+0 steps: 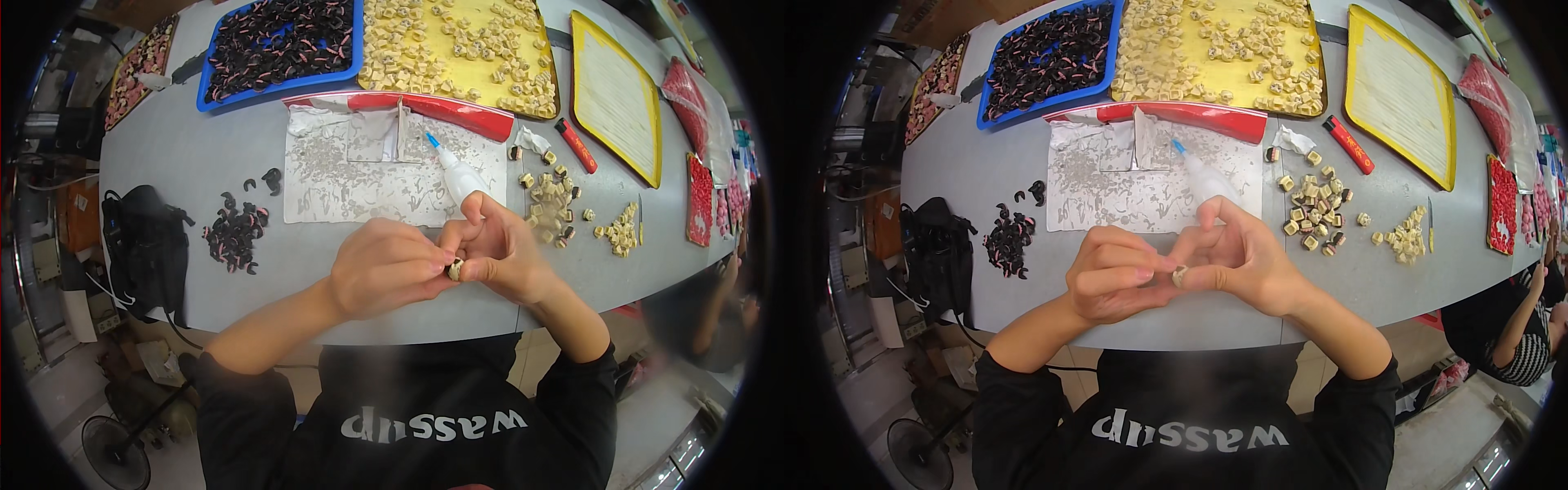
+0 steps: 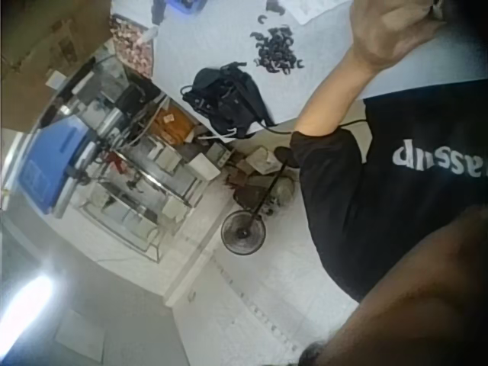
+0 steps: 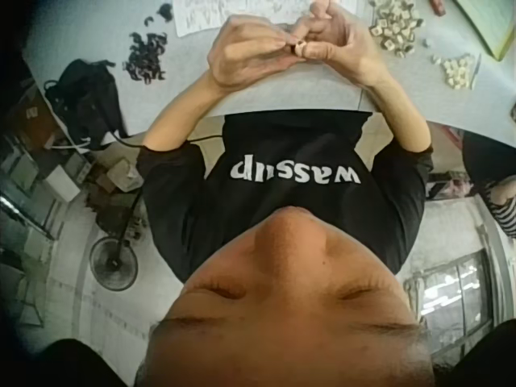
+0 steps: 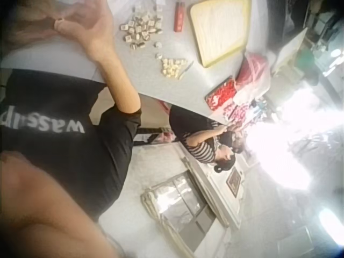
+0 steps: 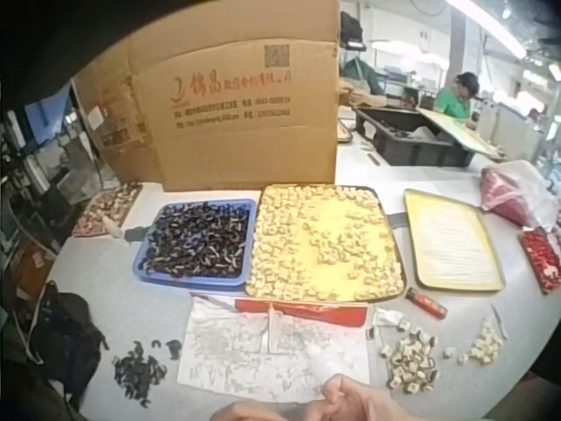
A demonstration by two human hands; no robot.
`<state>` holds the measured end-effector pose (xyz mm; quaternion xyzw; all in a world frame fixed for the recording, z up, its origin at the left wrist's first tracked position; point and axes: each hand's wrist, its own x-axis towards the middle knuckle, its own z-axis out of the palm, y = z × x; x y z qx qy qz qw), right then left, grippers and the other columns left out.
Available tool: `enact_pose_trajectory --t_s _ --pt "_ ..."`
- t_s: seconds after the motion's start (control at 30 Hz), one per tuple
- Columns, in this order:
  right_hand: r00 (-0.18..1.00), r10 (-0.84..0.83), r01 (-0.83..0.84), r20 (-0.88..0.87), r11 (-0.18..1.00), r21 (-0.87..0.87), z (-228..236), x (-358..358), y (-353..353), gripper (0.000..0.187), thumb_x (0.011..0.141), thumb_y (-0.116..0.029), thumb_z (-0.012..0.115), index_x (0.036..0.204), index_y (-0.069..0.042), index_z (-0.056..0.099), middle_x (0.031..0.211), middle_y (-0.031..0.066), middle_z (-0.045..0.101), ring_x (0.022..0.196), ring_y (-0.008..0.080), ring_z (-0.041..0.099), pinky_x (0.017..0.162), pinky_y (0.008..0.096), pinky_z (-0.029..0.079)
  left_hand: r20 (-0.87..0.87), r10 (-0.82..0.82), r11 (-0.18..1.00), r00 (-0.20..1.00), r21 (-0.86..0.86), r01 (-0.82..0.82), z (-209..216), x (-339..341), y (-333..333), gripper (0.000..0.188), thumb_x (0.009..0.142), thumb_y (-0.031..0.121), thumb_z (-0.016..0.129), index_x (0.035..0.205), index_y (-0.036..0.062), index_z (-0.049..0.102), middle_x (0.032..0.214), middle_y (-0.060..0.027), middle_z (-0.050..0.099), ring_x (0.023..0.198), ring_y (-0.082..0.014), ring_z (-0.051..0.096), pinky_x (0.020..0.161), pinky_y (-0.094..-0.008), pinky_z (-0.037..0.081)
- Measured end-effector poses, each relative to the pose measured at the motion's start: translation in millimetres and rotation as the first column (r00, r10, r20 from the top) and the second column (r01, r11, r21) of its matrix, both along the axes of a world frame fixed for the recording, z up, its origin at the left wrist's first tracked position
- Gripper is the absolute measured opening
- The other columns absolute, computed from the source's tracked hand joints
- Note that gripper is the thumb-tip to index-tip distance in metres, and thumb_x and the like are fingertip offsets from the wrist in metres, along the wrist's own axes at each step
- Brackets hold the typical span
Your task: The person dispenses glue from a bottle onto small curved pieces and attaches them onto miniature toy parts by hand.
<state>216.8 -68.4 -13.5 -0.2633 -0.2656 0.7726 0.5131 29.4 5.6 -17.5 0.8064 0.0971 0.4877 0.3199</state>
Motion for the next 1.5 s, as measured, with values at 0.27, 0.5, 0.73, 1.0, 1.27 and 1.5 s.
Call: enact_pose_trajectory --t_s 0.27,0.5,0.73,1.0,1.27,1.5 --pt "0.998 0.066 -0.066 -0.005 0.988 -0.137 13 -7 0 0.052 0.075 0.004 0.075 0.103 -0.010 0.033 0.092 0.0143 0.059 0.086 0.0180 0.057 0.075 0.0292 0.046 0.013 -0.190 0.980 0.982 -0.066 0.190 -1 -10 -3 0.045 0.061 0.000 0.084 0.095 0.0072 0.055 0.100 -0.0061 0.064 0.083 -0.0257 0.058 0.066 -0.0324 0.050" --pt "0.995 0.091 -0.095 -0.031 0.985 -0.144 16 -7 0 0.052 0.076 0.002 0.075 0.102 -0.010 0.032 0.091 0.0126 0.058 0.085 0.0172 0.057 0.072 0.0276 0.044 -0.010 -0.257 0.957 0.966 -0.144 0.253 6 -14 -5 0.034 0.065 -0.002 0.080 0.088 0.0053 0.055 0.099 -0.0086 0.063 0.085 -0.0278 0.056 0.066 -0.0359 0.049" --pt "0.997 0.074 -0.074 -0.012 0.997 -0.025 8 -6 -3 0.044 0.083 0.011 0.063 0.109 -0.008 0.032 0.099 0.0159 0.060 0.095 0.0271 0.065 0.084 0.0392 0.052 0.101 -0.328 0.838 0.939 -0.428 0.339 9 -8 0 0.045 0.064 -0.005 0.080 0.094 0.0061 0.048 0.091 -0.0093 0.061 0.071 -0.0201 0.057 0.068 -0.0334 0.048" --pt "0.517 -0.513 -0.215 0.685 0.697 0.684 24 -3 1 0.036 0.071 -0.014 0.077 0.102 -0.005 0.064 0.079 0.0063 0.058 0.065 0.0243 0.050 0.059 0.0328 0.039 0.298 -0.431 0.205 0.852 -0.887 0.414 6 -10 2 0.066 0.066 -0.008 0.079 0.109 0.0089 0.032 0.092 -0.0117 0.061 0.089 -0.0162 0.056 0.085 -0.0319 0.046" --pt "0.505 -0.629 -0.185 0.591 0.590 0.786 17 -5 -1 0.039 0.065 -0.014 0.081 0.098 -0.004 0.063 0.073 0.0060 0.057 0.058 0.0220 0.051 0.051 0.0316 0.038 0.356 -0.442 0.010 0.823 -0.916 0.401 6 -9 2 0.061 0.070 -0.007 0.077 0.107 0.0097 0.031 0.094 -0.0125 0.061 0.089 -0.0162 0.056 0.085 -0.0316 0.046" --pt "0.470 -0.668 -0.189 0.577 0.563 0.805 11 -9 -2 0.035 0.065 -0.014 0.082 0.091 -0.003 0.061 0.072 0.0062 0.057 0.055 0.0219 0.050 0.048 0.0316 0.037 0.397 -0.444 -0.080 0.804 -0.911 0.406 6 -8 0 0.056 0.068 -0.012 0.066 0.102 0.0121 0.029 0.097 -0.0114 0.057 0.092 -0.0156 0.054 0.088 -0.0316 0.044"
